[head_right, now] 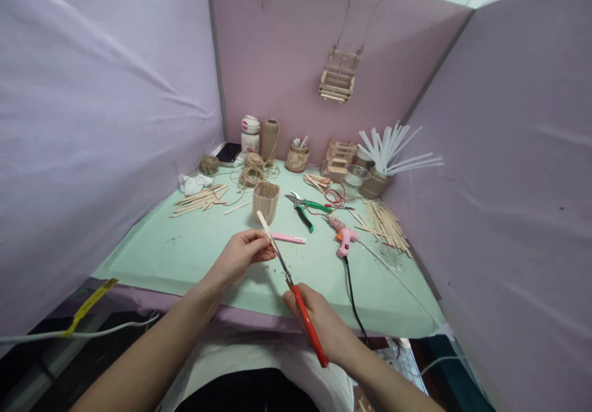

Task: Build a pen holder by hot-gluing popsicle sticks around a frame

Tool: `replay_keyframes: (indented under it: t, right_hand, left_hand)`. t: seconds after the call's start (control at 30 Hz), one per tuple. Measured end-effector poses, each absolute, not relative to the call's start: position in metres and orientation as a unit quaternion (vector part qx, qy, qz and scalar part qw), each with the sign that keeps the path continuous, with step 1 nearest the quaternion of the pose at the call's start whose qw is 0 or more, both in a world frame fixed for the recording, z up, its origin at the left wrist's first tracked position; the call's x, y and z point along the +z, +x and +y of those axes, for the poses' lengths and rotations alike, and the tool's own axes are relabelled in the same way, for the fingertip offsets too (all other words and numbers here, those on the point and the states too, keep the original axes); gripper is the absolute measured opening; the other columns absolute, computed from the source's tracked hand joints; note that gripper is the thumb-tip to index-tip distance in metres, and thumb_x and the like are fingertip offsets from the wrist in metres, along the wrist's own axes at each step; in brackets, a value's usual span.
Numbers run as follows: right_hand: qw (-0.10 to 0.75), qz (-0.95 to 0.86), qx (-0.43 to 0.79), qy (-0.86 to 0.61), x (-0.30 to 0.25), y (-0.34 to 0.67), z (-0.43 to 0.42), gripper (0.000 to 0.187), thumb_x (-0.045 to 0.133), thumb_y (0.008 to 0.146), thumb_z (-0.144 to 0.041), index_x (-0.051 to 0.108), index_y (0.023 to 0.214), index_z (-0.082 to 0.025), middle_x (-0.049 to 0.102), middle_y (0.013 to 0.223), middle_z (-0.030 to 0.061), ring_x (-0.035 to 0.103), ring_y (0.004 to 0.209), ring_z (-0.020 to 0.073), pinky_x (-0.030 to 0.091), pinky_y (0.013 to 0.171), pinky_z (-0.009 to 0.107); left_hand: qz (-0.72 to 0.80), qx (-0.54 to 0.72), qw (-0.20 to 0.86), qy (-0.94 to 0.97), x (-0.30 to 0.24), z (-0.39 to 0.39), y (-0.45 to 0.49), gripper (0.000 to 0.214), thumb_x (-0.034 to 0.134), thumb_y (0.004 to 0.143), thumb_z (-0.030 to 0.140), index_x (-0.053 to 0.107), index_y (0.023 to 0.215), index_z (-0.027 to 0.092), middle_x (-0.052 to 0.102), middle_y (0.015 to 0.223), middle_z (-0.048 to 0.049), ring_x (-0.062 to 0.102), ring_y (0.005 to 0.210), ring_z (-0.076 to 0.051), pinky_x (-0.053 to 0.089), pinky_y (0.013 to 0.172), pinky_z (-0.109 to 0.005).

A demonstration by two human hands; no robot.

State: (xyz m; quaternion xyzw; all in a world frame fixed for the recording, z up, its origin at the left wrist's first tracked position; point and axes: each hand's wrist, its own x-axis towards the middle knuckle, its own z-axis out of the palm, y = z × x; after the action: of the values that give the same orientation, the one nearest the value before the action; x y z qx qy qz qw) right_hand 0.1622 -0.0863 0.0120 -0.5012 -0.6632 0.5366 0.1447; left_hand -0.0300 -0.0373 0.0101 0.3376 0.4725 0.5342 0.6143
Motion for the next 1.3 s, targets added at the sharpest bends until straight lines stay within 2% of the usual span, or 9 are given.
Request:
replay_keyframes:
  t: [0.4, 0.83, 1.03, 1.3]
  right_hand:
    - [0.146, -0.656, 0.533, -0.514, 0.008, 0.16, -0.086, 0.047, 0.045, 0.083, -0.067, 0.036, 0.071, -0.022, 0.036, 0.057, -0.0059, 0.032, 0.053, 0.0093, 0.027, 0.049, 0.022]
    - [0.152, -0.664, 0.501, -0.534, 0.013, 0.159, -0.089, 0.046, 0.049, 0.082, -0.063, 0.032, 0.069, -0.023, 0.032, 0.06, -0.0063, 0.029, 0.054, 0.0092, 0.026, 0.049, 0.023]
    - [0.164, -0.683, 0.482, -0.525, 0.014, 0.158, -0.087, 0.045, 0.047, 0.084, -0.062, 0.033, 0.068, -0.022, 0.036, 0.062, -0.0052, 0.032, 0.057, 0.0099, 0.029, 0.052, 0.023]
    - [0.14, -0.666, 0.537, -0.499, 0.005, 0.162, -0.089, 0.041, 0.042, 0.088, -0.061, 0.039, 0.075, -0.022, 0.039, 0.059, -0.0058, 0.037, 0.051, 0.009, 0.03, 0.048, 0.022]
  left_hand:
    - [0.479, 0.539, 0.607, 0.335, 0.015, -0.038, -0.027, 0.014, 0.072, 0.067, 0.023, 0.064, 0.068, 0.011, 0.067, 0.063, -0.0039, 0.064, 0.058, -0.011, 0.055, 0.064, -0.023]
    - [0.469, 0.539, 0.61, 0.341, 0.018, -0.038, -0.029, 0.02, 0.075, 0.066, 0.027, 0.064, 0.069, 0.011, 0.067, 0.064, -0.0045, 0.064, 0.058, -0.011, 0.056, 0.066, -0.024]
    - [0.47, 0.529, 0.611, 0.355, 0.022, -0.038, -0.032, 0.021, 0.075, 0.066, 0.029, 0.064, 0.069, 0.011, 0.067, 0.065, -0.0044, 0.063, 0.055, -0.01, 0.053, 0.061, -0.022]
    - [0.482, 0.511, 0.601, 0.38, 0.026, -0.04, -0.036, 0.015, 0.072, 0.066, 0.024, 0.065, 0.067, 0.011, 0.065, 0.061, -0.0038, 0.061, 0.052, -0.01, 0.051, 0.056, -0.021]
